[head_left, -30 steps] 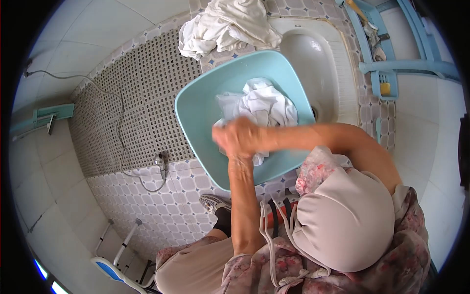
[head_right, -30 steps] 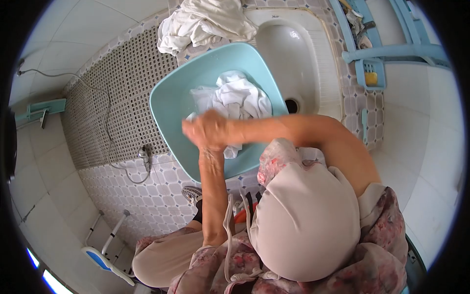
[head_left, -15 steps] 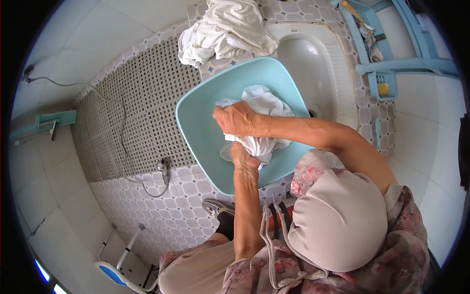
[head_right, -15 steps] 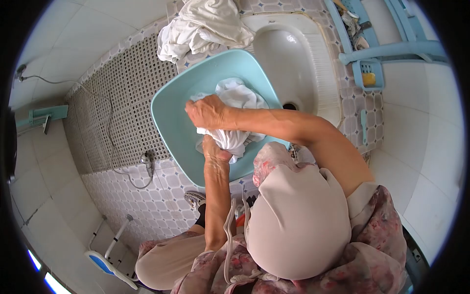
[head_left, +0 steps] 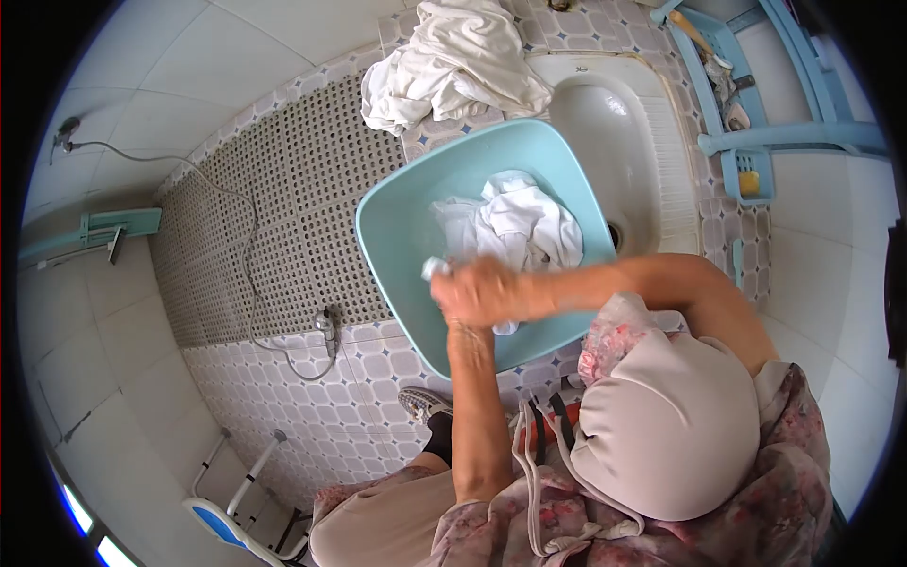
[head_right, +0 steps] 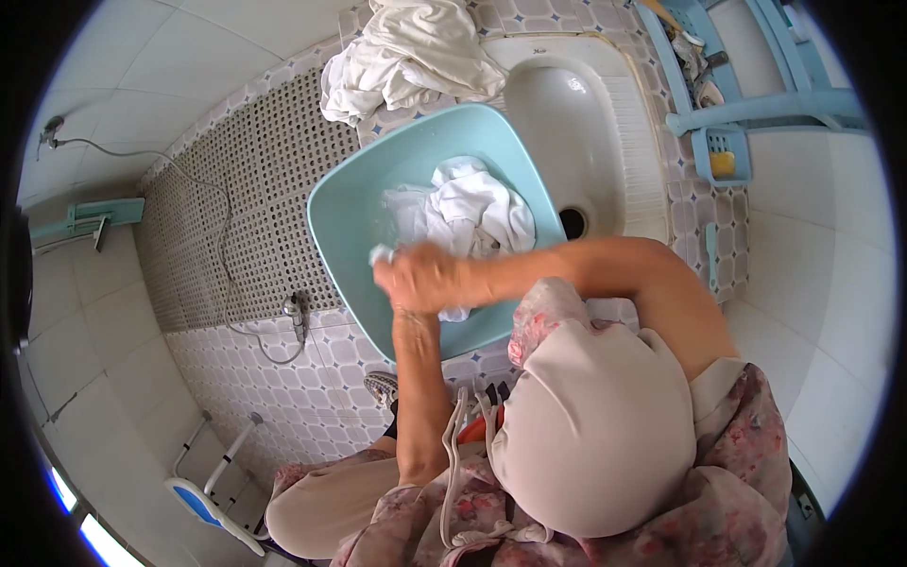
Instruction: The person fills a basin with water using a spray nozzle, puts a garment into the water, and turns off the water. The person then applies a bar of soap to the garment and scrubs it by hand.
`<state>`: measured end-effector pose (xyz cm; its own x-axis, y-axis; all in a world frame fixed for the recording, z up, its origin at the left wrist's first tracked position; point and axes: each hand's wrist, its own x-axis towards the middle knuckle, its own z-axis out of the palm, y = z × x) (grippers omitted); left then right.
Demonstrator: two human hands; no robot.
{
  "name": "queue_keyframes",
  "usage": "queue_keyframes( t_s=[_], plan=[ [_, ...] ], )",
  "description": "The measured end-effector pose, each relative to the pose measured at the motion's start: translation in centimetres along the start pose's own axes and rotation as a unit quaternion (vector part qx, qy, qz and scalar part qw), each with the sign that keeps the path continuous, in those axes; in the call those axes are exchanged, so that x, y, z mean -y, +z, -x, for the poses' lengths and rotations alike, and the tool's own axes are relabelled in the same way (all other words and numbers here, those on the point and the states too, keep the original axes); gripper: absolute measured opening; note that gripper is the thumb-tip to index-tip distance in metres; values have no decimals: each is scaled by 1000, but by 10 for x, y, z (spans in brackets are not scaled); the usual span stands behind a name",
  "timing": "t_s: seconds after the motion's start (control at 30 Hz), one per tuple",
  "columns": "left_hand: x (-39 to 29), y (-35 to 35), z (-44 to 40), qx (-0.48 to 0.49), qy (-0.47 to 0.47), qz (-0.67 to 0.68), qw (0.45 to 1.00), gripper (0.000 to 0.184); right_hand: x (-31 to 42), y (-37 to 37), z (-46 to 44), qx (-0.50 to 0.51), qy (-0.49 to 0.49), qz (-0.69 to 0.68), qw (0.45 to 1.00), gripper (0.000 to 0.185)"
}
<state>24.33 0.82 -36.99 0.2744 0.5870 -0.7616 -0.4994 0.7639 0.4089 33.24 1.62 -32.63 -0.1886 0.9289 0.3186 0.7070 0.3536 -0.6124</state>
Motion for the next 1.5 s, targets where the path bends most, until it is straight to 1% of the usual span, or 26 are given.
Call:
queue_keyframes(
  t_s=[0.07,0.13,0.17,0.23,0.27,0.37,0.4,0.43,0.47,0.7,0.77,0.8,0.83,0.87,0.93,1.0,1.03,1.1,1.17,1.2,1.23,1.27,1.37,1.43,1.47,1.5],
  plan=[
    [10,-56,-38,247,-19,156,956,19,6,10,12,19,-21,1,1000,22],
    [11,-70,-44,150,3,23,988,25,9,19,17,31,-43,-1,999,22],
    [12,-76,-47,102,5,-45,994,28,-1,18,8,34,9,4,999,21],
    [-6,9,-3,-3,-110,12,994,41,-42,8,-22,41,110,16,993,20],
    [2,11,-2,39,-108,27,993,42,-52,4,-29,16,115,68,991,19],
    [-10,32,17,-75,-49,-41,995,47,-34,5,-16,6,116,9,993,17],
    [-8,-2,0,22,-60,33,997,46,-10,1,-8,71,73,2,995,15],
    [-5,-37,-18,117,-83,102,984,46,2,23,13,4,-29,-29,999,15],
    [-9,-40,-21,119,-75,109,984,44,2,22,15,25,-8,-27,999,15],
    [-1,16,4,-21,-85,10,996,35,-47,4,-28,66,185,33,980,13],
    [-19,46,31,-86,-55,-49,994,30,-19,-11,-18,95,95,5,991,13],
    [-17,28,14,62,-79,24,995,29,0,-14,-6,113,49,-10,992,14],
    [-12,-13,-18,205,-100,97,969,28,14,-9,11,31,-123,73,989,13],
    [-7,-54,-48,341,-116,167,918,27,20,21,26,-17,-95,99,990,13],
    [-7,-56,-27,204,-95,176,958,31,18,29,18,-14,-38,84,996,15],
    [-4,-17,-14,68,-100,92,988,33,-22,8,-8,95,22,1,995,16],
    [-3,2,-10,2,-100,51,994,35,-46,6,-21,99,104,35,989,19],
    [-5,22,-1,14,-94,44,995,37,-82,15,-20,57,61,162,983,18],
    [-19,41,9,6,-66,47,997,36,-55,9,-10,20,106,56,993,15],
    [-20,15,-4,20,-66,53,996,32,-47,5,-8,5,125,3,992,14],
    [-16,-20,-20,77,-70,111,988,31,-48,2,-8,21,116,5,993,14],
    [-7,-52,-50,301,-71,186,933,33,-47,1,-7,36,109,6,993,13],
    [-22,-7,-3,-7,-3,-60,998,40,-46,0,-12,73,84,5,994,13],
    [-26,19,15,-22,-7,-72,997,46,-46,1,-17,97,65,2,993,13],
    [-26,18,9,9,-62,23,998,57,-66,4,-28,64,65,85,992,16],
    [-31,28,14,1,-30,40,999,59,-83,3,-38,21,92,101,990,21]
  ],
)
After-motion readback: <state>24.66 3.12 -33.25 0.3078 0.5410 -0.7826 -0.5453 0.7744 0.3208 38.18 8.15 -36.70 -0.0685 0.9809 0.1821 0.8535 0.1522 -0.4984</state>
